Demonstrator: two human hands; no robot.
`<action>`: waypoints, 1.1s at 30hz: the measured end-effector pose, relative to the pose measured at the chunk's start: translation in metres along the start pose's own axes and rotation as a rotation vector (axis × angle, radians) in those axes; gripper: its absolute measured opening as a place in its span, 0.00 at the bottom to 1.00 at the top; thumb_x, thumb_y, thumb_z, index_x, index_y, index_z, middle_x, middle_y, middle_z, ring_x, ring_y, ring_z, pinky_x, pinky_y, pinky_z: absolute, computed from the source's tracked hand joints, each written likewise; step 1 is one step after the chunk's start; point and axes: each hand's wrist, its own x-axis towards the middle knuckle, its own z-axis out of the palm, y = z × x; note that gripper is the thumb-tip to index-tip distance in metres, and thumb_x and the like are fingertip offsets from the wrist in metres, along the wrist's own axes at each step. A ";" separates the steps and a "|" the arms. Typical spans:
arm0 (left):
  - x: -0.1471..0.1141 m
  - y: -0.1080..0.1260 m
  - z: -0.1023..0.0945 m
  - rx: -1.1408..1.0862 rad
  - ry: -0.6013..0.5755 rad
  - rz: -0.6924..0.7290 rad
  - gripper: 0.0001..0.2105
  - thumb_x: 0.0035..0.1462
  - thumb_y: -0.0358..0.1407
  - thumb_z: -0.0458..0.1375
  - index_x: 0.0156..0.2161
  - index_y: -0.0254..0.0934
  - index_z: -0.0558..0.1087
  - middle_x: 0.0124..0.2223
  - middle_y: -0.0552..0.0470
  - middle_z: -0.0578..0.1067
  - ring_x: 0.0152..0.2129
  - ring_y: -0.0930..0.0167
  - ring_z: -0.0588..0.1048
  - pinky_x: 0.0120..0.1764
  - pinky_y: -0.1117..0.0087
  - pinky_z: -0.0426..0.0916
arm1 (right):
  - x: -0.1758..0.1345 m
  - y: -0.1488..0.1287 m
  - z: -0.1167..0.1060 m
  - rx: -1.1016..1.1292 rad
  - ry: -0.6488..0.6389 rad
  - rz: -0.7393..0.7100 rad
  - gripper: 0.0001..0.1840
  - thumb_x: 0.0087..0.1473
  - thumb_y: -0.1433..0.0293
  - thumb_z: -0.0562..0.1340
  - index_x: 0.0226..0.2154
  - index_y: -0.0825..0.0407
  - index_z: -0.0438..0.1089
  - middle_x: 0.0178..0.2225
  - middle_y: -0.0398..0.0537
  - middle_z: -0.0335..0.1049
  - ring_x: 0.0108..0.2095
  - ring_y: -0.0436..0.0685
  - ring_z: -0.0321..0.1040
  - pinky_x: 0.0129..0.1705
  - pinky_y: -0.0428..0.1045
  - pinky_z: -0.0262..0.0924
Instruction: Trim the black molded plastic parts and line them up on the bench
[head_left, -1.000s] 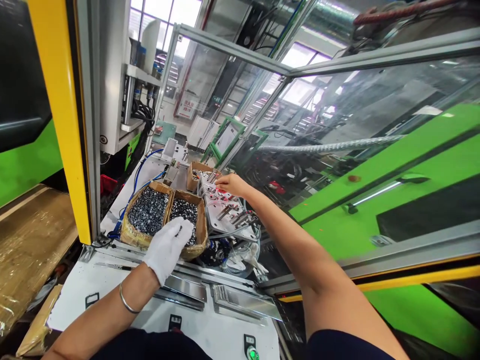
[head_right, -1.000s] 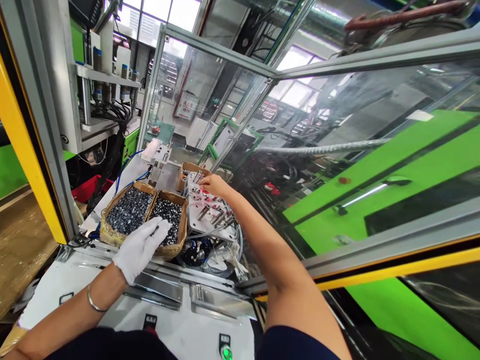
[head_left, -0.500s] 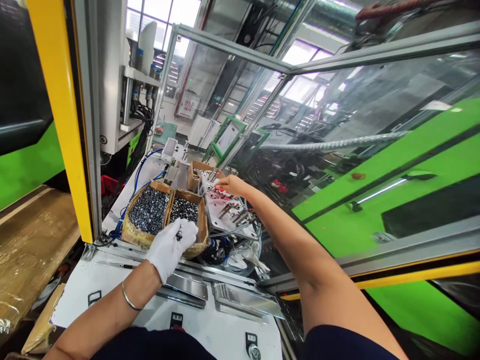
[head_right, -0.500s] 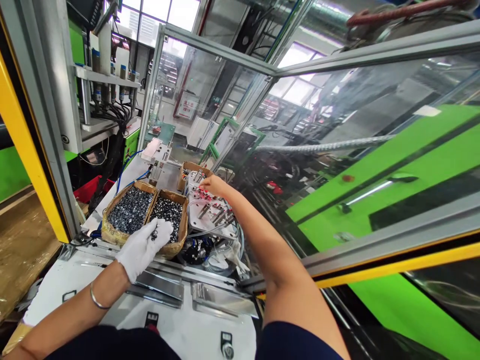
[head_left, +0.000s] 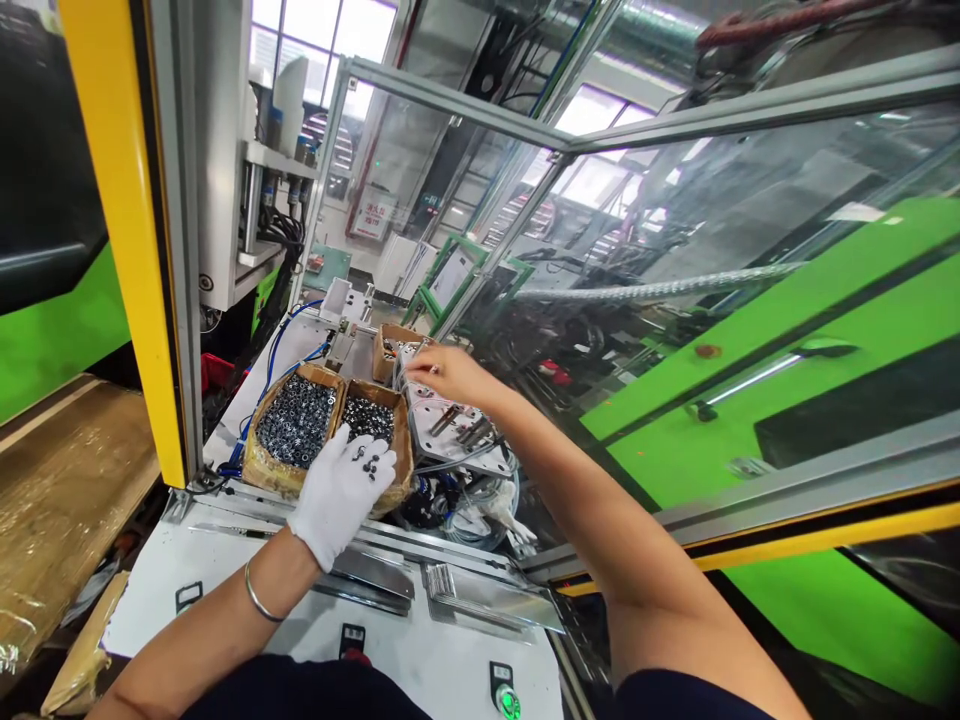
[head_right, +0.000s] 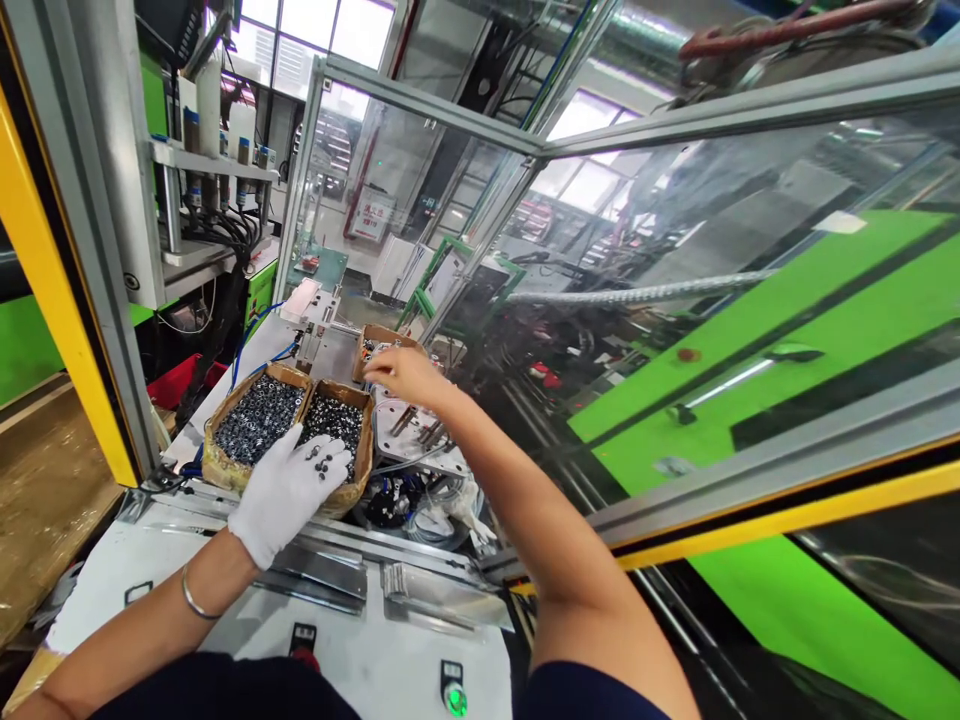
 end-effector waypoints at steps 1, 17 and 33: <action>0.000 0.000 0.002 0.002 0.013 0.013 0.12 0.63 0.39 0.50 0.37 0.31 0.71 0.40 0.44 0.75 0.42 0.64 0.76 0.45 0.62 0.72 | -0.006 -0.019 0.001 0.064 -0.108 -0.150 0.11 0.56 0.68 0.60 0.37 0.52 0.77 0.35 0.49 0.77 0.36 0.52 0.71 0.40 0.45 0.60; 0.013 -0.011 0.004 0.113 0.074 0.087 0.09 0.59 0.26 0.52 0.28 0.31 0.70 0.27 0.51 0.74 0.23 0.76 0.74 0.29 0.77 0.71 | -0.052 -0.124 0.018 -0.472 -0.419 -0.290 0.09 0.54 0.77 0.58 0.32 0.59 0.75 0.31 0.57 0.76 0.32 0.56 0.72 0.31 0.47 0.57; 0.017 -0.018 0.003 0.028 0.116 0.102 0.09 0.62 0.24 0.49 0.40 0.29 0.72 0.36 0.45 0.76 0.34 0.74 0.77 0.41 0.72 0.76 | -0.044 -0.094 0.012 -0.258 -0.324 -0.176 0.11 0.53 0.75 0.57 0.29 0.57 0.76 0.30 0.55 0.76 0.29 0.53 0.69 0.31 0.46 0.53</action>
